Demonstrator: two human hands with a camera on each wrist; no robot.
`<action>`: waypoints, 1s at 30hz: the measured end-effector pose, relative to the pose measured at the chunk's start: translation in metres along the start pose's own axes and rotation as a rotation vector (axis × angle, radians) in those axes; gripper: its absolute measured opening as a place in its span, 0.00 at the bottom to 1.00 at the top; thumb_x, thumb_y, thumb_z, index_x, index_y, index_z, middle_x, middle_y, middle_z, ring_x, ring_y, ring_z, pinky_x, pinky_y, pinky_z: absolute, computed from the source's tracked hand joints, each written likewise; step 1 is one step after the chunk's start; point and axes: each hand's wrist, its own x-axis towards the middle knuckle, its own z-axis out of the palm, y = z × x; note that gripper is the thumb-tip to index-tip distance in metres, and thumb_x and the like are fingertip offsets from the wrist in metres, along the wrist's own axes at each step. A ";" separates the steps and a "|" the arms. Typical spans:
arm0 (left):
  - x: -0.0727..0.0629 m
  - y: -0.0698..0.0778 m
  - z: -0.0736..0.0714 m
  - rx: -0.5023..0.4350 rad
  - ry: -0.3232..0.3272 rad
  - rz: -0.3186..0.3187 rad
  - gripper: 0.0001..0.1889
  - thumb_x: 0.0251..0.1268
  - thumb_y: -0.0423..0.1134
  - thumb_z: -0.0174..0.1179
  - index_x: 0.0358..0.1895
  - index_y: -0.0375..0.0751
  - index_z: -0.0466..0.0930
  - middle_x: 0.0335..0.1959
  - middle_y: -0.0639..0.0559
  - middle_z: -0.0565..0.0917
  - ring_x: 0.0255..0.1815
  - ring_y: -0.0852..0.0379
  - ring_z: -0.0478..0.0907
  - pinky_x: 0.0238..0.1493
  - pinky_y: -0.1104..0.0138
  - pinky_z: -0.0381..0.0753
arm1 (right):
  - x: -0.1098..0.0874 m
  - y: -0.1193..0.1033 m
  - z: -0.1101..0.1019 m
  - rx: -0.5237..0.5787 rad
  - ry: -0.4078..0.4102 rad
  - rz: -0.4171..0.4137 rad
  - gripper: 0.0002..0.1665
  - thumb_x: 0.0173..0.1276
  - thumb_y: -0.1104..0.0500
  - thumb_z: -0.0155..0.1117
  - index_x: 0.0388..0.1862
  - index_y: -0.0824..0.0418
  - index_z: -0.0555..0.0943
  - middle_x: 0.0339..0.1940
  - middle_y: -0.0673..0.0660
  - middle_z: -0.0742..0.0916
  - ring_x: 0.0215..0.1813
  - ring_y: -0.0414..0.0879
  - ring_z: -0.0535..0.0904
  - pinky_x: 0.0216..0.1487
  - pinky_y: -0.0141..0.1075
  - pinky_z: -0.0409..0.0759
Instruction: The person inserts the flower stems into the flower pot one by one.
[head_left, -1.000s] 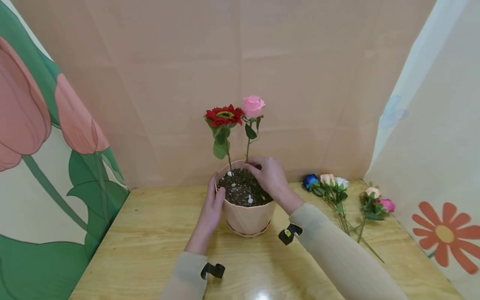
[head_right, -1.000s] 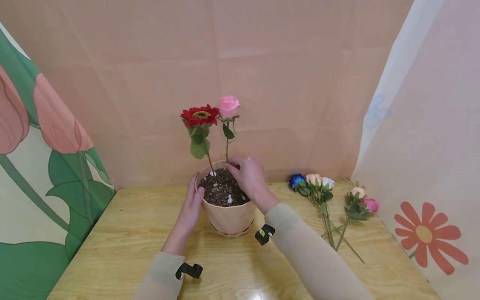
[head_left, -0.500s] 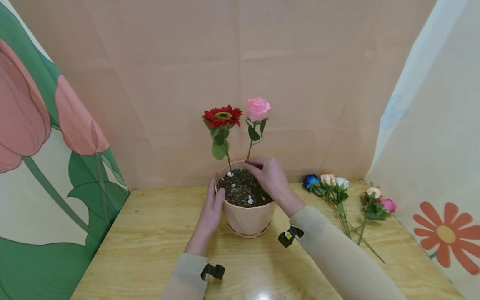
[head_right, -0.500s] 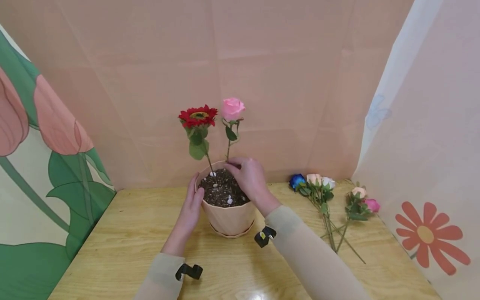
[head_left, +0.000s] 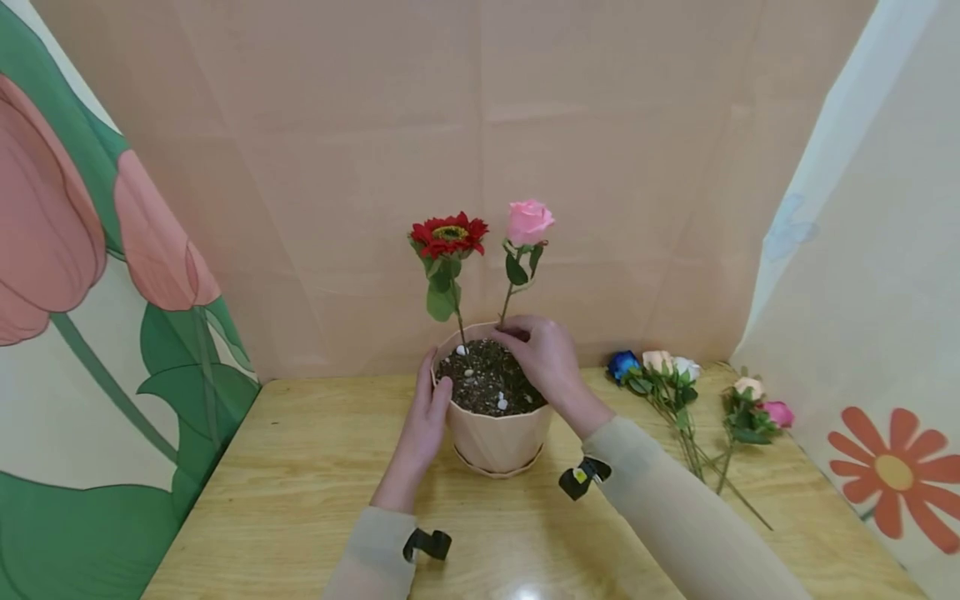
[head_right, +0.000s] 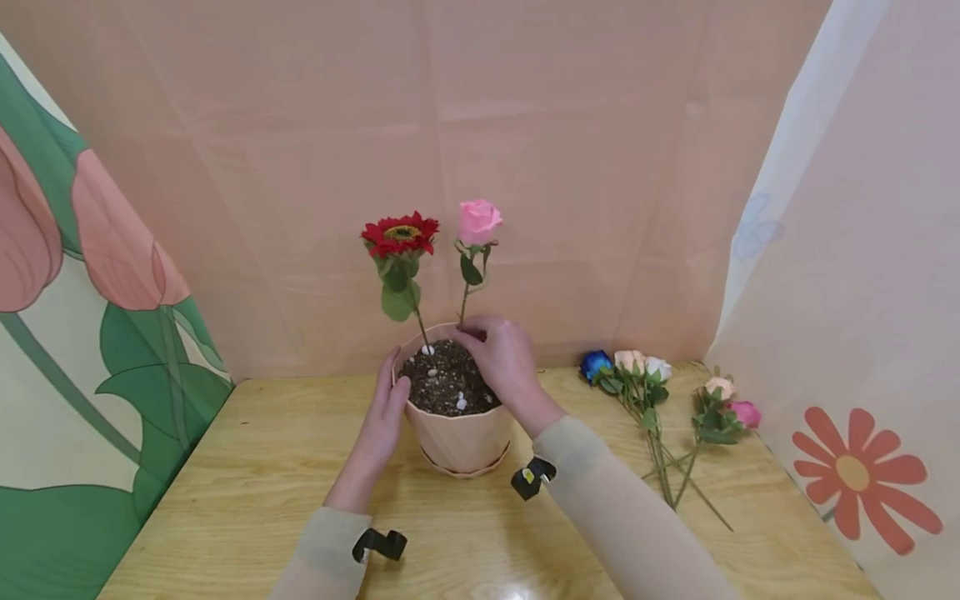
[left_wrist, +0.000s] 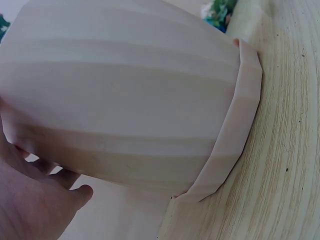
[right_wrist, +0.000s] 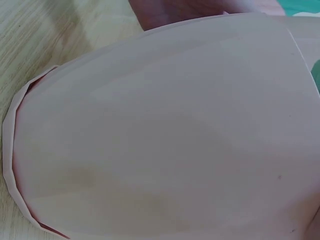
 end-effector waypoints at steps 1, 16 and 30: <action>0.000 -0.001 0.000 -0.001 0.002 -0.001 0.33 0.95 0.51 0.43 0.93 0.58 0.44 0.93 0.49 0.47 0.91 0.43 0.44 0.87 0.39 0.47 | 0.001 0.000 0.000 -0.004 -0.002 -0.005 0.06 0.78 0.56 0.77 0.44 0.57 0.96 0.40 0.52 0.95 0.41 0.47 0.90 0.46 0.49 0.89; 0.000 -0.002 0.000 0.005 0.007 0.018 0.33 0.95 0.50 0.42 0.93 0.56 0.44 0.93 0.48 0.48 0.91 0.44 0.45 0.87 0.41 0.47 | 0.014 -0.002 0.003 -0.058 -0.061 -0.046 0.09 0.81 0.57 0.73 0.49 0.60 0.95 0.46 0.56 0.95 0.48 0.52 0.92 0.54 0.52 0.88; 0.000 0.000 0.000 0.014 0.007 0.020 0.33 0.95 0.48 0.42 0.93 0.52 0.44 0.93 0.46 0.48 0.91 0.42 0.45 0.87 0.41 0.47 | 0.015 0.000 0.003 -0.079 -0.087 -0.066 0.08 0.80 0.58 0.74 0.49 0.59 0.96 0.47 0.55 0.95 0.49 0.52 0.92 0.55 0.52 0.88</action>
